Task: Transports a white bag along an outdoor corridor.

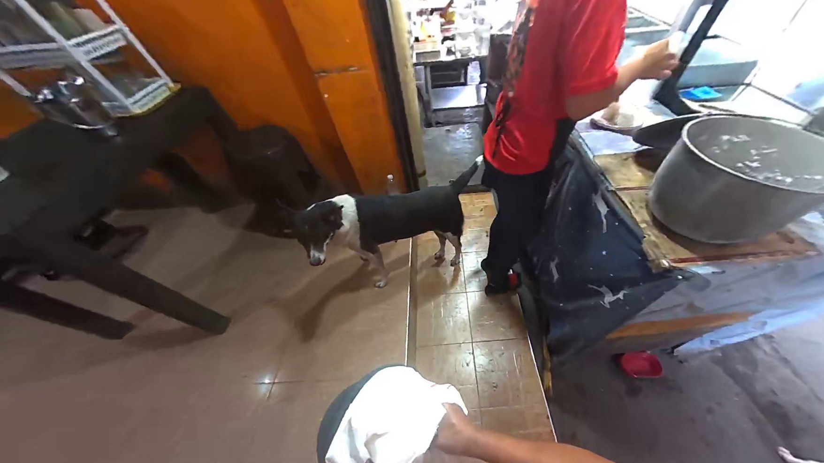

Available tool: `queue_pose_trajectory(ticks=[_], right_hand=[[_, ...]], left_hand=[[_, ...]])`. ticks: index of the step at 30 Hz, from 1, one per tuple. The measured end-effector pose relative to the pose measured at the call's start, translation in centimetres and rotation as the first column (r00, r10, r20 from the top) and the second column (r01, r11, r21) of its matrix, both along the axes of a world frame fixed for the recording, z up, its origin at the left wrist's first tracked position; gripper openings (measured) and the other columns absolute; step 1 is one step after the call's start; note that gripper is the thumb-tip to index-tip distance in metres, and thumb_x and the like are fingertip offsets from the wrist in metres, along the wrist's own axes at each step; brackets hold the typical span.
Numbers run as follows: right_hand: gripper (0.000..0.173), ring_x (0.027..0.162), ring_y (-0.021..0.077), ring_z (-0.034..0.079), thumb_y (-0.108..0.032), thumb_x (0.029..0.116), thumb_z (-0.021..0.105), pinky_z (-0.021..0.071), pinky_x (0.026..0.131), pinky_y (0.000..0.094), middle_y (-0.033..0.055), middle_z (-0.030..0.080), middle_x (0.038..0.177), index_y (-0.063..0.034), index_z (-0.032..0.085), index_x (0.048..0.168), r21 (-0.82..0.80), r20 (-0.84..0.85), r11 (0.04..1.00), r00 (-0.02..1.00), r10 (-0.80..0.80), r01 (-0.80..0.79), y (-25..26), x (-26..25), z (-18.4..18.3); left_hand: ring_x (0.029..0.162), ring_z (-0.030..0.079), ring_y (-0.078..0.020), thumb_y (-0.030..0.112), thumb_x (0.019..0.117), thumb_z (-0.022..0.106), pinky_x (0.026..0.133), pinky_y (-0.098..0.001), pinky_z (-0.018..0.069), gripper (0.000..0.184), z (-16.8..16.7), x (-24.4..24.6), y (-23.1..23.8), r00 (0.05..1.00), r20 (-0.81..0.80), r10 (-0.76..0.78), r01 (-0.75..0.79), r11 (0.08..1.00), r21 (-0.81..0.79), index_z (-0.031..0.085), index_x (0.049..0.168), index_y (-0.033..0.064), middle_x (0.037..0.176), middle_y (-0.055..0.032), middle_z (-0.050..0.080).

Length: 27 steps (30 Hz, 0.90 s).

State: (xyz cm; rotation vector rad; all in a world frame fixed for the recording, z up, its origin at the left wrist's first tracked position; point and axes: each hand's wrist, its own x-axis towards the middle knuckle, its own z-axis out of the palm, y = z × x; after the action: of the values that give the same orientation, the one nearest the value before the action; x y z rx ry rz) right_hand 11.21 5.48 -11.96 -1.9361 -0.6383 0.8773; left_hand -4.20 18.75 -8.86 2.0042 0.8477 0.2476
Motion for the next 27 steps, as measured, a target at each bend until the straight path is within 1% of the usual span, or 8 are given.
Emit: queue_pose_trajectory(ticks=[4, 9, 13, 17, 19, 23, 26, 27], right_hand=[[0.046, 0.119, 0.0343, 0.064, -0.014, 0.0831, 0.081, 0.0480, 0.107, 0.0540, 0.0240, 0.069, 0.121, 0.0059, 0.067, 0.122, 0.115, -0.058, 0.992, 0.997, -0.047, 0.053, -2.0, 2.0, 1.6], [0.039, 0.119, 0.0406, 0.064, -0.009, 0.0881, 0.076, 0.0458, 0.105, 0.0619, 0.0273, 0.069, 0.120, 0.0066, 0.067, 0.122, 0.201, -0.015, 0.977, 0.998, -0.068, 0.070, -7.5, 3.3, 5.5], [0.039, 0.118, 0.0422, 0.064, -0.008, 0.0877, 0.077, 0.0455, 0.103, 0.0629, 0.0279, 0.069, 0.120, 0.0076, 0.067, 0.122, 0.193, 0.056, 0.960, 0.975, -0.216, 0.201, -17.8, 2.8, 7.6], [0.045, 0.112, 0.0440, 0.066, -0.006, 0.0827, 0.079, 0.0472, 0.099, 0.0642, 0.0292, 0.070, 0.116, 0.0090, 0.066, 0.123, 0.173, 0.078, 0.893, 0.898, -0.433, 0.415, -29.8, 0.2, 8.3], [0.042, 0.107, 0.0430, 0.068, -0.006, 0.0812, 0.079, 0.0492, 0.095, 0.0637, 0.0282, 0.071, 0.110, 0.0090, 0.068, 0.118, 0.171, 0.093, 0.821, 0.821, -0.564, 0.545, -35.9, -1.8, 8.1], [0.041, 0.107, 0.0401, 0.069, -0.007, 0.0827, 0.077, 0.0505, 0.097, 0.0603, 0.0268, 0.072, 0.111, 0.0083, 0.068, 0.120, 0.106, 0.085, 0.614, 0.608, -0.790, 0.782, -47.4, -7.6, 6.3], [0.050, 0.109, 0.0356, 0.069, -0.015, 0.0829, 0.079, 0.0522, 0.100, 0.0551, 0.0247, 0.072, 0.114, 0.0065, 0.067, 0.126, 0.054, 0.105, 0.384, 0.377, -0.920, 0.922, -54.1, -13.1, 2.7], [0.051, 0.110, 0.0356, 0.069, -0.017, 0.0838, 0.078, 0.0523, 0.101, 0.0549, 0.0249, 0.072, 0.115, 0.0065, 0.066, 0.127, 0.018, 0.117, 0.311, 0.307, -0.944, 0.950, -55.9, -14.8, 1.4]], left_hand=[[0.105, 0.068, -0.0425, -0.001, 0.0843, 0.068, 0.097, -0.0595, 0.0507, 0.035, 3.2, 2.7, 0.6, 0.993, -0.032, -0.115, 0.119, 0.983, 0.138, 0.064, 0.115, -0.0164, 0.107, -0.0337, 0.068], [0.086, 0.065, -0.0012, 0.000, 0.0867, 0.061, 0.083, -0.0237, 0.0562, 0.031, 6.1, 5.6, -2.4, 0.972, 0.183, -0.145, 0.135, 0.989, 0.064, 0.059, 0.113, -0.0159, 0.096, -0.0115, 0.069], [0.080, 0.063, 0.0082, -0.004, 0.0836, 0.059, 0.077, -0.0167, 0.0561, 0.024, 7.2, 8.4, -10.0, 0.929, 0.235, -0.286, 0.297, 0.955, -0.011, 0.058, 0.106, -0.0128, 0.088, 0.0027, 0.066], [0.081, 0.064, 0.0072, -0.006, 0.0834, 0.059, 0.077, -0.0169, 0.0566, 0.022, 7.6, 10.8, -20.4, 0.878, 0.180, -0.443, 0.463, 0.883, -0.083, 0.058, 0.105, -0.0110, 0.087, 0.0036, 0.066], [0.082, 0.065, 0.0050, -0.004, 0.0827, 0.060, 0.077, -0.0188, 0.0575, 0.024, 6.7, 12.1, -25.8, 0.819, 0.158, -0.552, 0.571, 0.810, -0.134, 0.058, 0.106, -0.0108, 0.089, 0.0015, 0.067], [0.092, 0.064, -0.0074, -0.004, 0.0881, 0.063, 0.086, -0.0280, 0.0552, 0.034, 5.3, 13.4, -38.0, 0.624, -0.003, -0.782, 0.757, 0.605, -0.245, 0.057, 0.119, -0.0163, 0.104, -0.0155, 0.067], [0.095, 0.068, -0.0095, 0.002, 0.0910, 0.061, 0.090, -0.0314, 0.0568, 0.024, 1.5, 14.3, -47.0, 0.346, 0.024, -0.938, 0.899, 0.324, -0.294, 0.066, 0.112, -0.0096, 0.102, -0.0121, 0.071], [0.101, 0.069, -0.0166, 0.004, 0.0925, 0.063, 0.095, -0.0379, 0.0552, 0.024, -0.2, 14.7, -49.5, 0.211, 0.010, -0.977, 0.940, 0.200, -0.277, 0.068, 0.112, -0.0094, 0.105, -0.0160, 0.072]])
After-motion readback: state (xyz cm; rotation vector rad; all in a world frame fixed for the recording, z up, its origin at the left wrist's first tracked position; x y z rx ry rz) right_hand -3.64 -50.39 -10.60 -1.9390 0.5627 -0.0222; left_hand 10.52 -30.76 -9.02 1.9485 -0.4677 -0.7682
